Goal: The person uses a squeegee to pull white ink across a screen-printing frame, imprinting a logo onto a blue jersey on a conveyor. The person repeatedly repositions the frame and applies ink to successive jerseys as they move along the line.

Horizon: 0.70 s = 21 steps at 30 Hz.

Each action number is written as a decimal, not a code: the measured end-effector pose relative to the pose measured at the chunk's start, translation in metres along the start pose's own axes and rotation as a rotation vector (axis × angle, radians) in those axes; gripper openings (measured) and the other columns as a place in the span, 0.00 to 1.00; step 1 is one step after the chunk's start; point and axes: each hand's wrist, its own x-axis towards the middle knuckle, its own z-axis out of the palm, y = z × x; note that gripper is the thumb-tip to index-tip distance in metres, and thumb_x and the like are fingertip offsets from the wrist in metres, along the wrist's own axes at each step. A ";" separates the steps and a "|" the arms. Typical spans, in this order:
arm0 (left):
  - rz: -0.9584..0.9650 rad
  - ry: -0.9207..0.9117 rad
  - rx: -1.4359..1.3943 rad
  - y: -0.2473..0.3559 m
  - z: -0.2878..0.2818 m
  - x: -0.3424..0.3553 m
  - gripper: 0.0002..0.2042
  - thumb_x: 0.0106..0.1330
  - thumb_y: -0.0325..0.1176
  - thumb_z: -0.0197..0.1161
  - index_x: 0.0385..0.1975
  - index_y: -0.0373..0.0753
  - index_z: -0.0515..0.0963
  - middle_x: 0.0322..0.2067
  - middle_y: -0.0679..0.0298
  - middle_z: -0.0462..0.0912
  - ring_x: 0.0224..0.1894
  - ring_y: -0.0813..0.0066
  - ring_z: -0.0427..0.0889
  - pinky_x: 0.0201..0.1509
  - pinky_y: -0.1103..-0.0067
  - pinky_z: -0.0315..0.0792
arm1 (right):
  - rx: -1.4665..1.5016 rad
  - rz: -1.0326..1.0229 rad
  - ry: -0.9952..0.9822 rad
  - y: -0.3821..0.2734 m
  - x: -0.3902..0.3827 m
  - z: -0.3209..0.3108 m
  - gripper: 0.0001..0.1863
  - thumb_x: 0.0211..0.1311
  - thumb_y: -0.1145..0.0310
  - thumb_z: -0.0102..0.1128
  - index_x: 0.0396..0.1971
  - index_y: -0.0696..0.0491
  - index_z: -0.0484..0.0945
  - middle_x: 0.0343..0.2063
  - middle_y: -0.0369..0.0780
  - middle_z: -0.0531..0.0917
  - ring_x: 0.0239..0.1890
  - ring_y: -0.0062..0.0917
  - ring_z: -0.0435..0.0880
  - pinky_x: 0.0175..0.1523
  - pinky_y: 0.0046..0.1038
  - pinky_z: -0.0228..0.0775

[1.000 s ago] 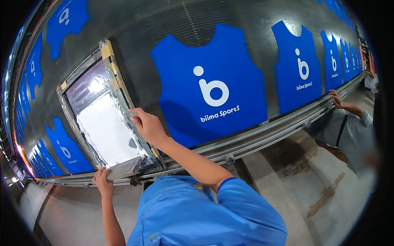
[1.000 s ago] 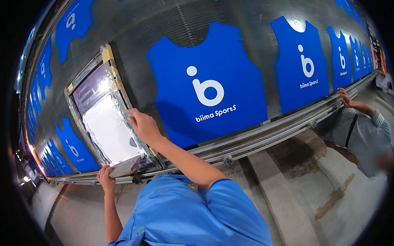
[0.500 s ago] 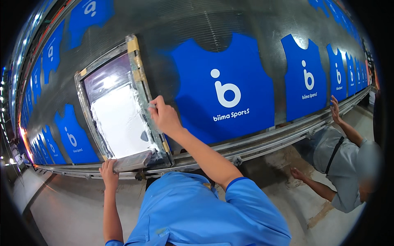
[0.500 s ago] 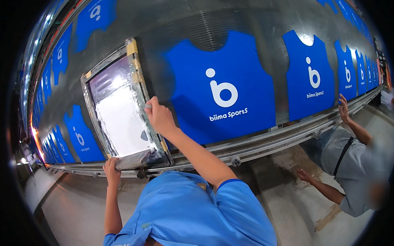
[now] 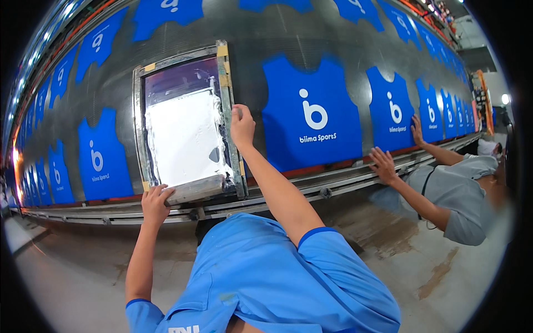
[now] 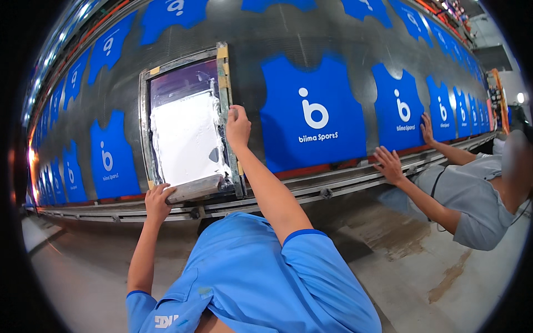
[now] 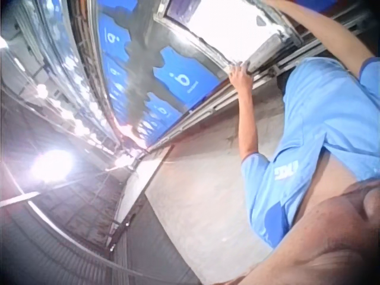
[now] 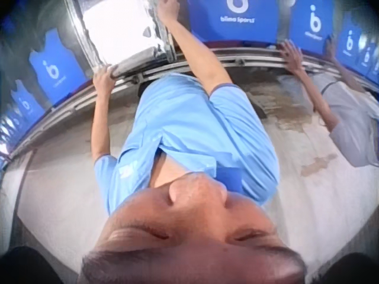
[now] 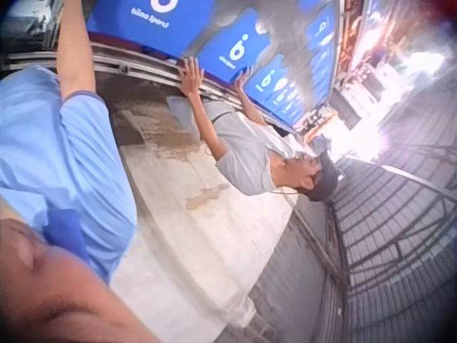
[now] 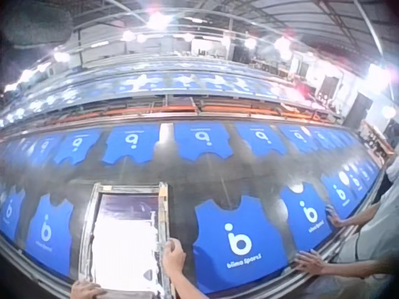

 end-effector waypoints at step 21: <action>-0.131 -0.057 -0.176 -0.053 -0.050 0.245 0.15 0.55 0.37 0.72 0.44 0.53 0.88 0.37 0.63 0.88 0.43 0.58 0.86 0.47 0.65 0.79 | -0.311 -0.126 -0.164 0.007 0.027 -0.100 0.13 0.68 0.64 0.64 0.49 0.50 0.84 0.30 0.34 0.78 0.32 0.23 0.77 0.38 0.29 0.71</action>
